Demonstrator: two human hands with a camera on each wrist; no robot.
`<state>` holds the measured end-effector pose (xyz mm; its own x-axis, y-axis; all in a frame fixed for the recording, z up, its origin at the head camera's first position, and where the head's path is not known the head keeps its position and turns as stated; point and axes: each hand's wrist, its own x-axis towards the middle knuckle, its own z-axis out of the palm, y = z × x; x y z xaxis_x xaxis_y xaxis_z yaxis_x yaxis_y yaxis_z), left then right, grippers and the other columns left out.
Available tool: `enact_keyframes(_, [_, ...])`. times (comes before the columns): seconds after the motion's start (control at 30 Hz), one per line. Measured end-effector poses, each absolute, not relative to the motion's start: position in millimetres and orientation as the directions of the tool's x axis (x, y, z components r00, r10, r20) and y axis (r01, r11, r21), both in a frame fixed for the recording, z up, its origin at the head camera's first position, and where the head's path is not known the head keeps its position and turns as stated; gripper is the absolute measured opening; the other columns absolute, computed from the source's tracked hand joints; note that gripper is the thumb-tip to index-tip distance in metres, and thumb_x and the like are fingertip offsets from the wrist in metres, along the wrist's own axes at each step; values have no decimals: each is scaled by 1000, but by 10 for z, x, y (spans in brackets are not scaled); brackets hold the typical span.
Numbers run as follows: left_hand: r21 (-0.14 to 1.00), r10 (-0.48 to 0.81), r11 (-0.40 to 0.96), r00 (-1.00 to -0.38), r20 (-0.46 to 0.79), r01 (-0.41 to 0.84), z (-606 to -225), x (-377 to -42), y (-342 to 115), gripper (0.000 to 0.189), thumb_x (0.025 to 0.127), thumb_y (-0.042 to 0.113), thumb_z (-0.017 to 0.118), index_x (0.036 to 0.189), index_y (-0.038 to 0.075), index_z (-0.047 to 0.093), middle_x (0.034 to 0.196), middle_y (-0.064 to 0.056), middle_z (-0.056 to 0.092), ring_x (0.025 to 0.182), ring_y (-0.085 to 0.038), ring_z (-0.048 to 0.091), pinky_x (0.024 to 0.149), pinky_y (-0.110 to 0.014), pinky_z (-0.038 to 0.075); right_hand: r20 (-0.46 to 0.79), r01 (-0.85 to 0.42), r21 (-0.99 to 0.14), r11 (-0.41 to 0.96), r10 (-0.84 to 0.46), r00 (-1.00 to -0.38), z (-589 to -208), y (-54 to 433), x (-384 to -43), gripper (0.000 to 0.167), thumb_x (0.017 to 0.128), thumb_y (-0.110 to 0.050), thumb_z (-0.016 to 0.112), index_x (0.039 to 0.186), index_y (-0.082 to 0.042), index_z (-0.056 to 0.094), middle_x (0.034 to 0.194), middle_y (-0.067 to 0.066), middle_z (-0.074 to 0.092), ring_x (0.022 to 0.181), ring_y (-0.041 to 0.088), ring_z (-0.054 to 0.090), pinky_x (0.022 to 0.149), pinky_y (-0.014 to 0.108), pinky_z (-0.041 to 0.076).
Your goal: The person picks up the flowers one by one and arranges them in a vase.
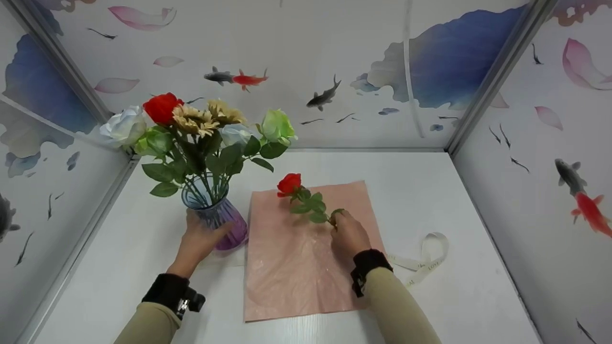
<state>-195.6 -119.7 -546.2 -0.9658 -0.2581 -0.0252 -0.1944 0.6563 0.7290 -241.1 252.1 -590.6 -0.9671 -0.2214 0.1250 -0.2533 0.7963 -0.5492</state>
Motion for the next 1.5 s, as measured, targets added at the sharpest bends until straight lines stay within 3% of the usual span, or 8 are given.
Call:
enact_keyframes(0.2, [738,-265,643,-963,-38,-206,-5483,-1956,-1211,114,82,55,77,155,-5,13,145,-26,35,116,-50,61,93,-61,52,131,-328,-508,797,-305,-943,-5961,2601,-2350,4,96,-3,65,99,0,67,97,9,62,85,22,59,77,42,50])
enact_keyframes(0.63, [745,-262,636,-965,-36,-200,-5513,-1963,-1208,116,82,56,76,155,-6,10,144,-27,35,113,-50,62,92,-61,52,139,-376,-413,829,-351,-926,-6106,2639,-2288,6,95,-9,71,97,-4,71,102,9,66,92,27,67,82,44,56])
enact_keyframes(0.73, [747,-262,634,-964,-39,-202,-5518,-1965,-1210,117,82,57,77,155,-5,11,144,-26,35,114,-51,62,93,-61,52,170,-394,-408,824,-355,-919,-6113,2625,-2272,5,95,-8,71,97,-4,71,102,9,66,91,26,67,80,44,55])
enact_keyframes(0.97, [747,-268,634,-963,-33,-202,-5526,-1969,-1210,117,81,56,78,155,-6,12,145,-27,36,116,-51,61,94,-62,51,250,-396,-388,832,-319,-914,-6061,2578,-2263,5,90,-3,75,95,-3,75,81,2,54,69,17,54,65,38,50])
enact_keyframes(1.23, [760,-268,621,-963,-27,-194,-5497,-1957,-1199,119,79,57,80,154,-5,12,144,-26,35,117,-50,60,96,-61,51,427,-468,-394,791,-293,-855,-5915,2564,-2311,7,89,0,76,95,-3,73,87,7,61,74,18,62,66,36,54])
enact_keyframes(1.5, [756,-271,627,-962,-13,-187,-5488,-1951,-1187,117,79,58,79,153,-5,14,142,-26,37,115,-51,62,94,-62,52,569,-546,-461,700,-239,-787,-5661,2496,-2378,10,90,4,74,96,-4,73,88,8,63,73,16,58,64,33,48])
